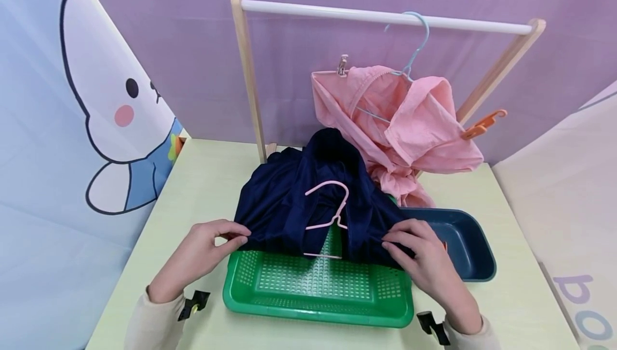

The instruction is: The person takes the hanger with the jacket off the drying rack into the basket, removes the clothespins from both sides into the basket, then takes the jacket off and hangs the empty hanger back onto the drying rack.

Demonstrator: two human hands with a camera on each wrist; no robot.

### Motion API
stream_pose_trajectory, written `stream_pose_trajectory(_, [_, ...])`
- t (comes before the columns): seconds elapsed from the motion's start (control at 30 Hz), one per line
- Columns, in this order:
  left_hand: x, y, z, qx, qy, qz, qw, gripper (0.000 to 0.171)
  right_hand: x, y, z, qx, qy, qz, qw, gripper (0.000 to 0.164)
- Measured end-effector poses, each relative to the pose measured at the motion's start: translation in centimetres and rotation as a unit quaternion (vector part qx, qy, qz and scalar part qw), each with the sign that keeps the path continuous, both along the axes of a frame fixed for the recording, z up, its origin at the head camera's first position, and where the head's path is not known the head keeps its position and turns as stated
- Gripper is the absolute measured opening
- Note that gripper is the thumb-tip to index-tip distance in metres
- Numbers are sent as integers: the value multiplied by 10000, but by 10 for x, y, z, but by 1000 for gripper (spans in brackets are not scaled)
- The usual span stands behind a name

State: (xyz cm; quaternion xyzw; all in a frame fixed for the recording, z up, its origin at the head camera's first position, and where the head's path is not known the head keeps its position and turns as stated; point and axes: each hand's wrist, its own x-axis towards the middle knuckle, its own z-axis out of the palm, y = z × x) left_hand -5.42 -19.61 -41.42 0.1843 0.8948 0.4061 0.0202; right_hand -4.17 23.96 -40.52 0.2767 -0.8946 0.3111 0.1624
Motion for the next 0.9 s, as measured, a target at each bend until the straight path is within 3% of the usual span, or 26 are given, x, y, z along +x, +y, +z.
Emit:
stream_pose_trajectory(0.27, [-4, 21, 7, -204, -52, -241, 9995, 16, -2, -2, -6, -187, 230, 26, 9996, 16])
stream_pose_trajectory(0.4, [-6, 31, 10, -307, -39, -360, 9989, 16, -3, -2, -8, -274, 368, 37, 9989, 4])
stream_pose_trajectory(0.6, [-5, 35, 14, -391, -72, -479, 9981, 22, -3, -3, -7, -352, 555, 21, 9978, 41])
stream_pose_trajectory(0.9, [-14, 44, 21, -521, -72, -800, 9954, 25, -5, -4, -3, -452, 598, 60, 9972, 43])
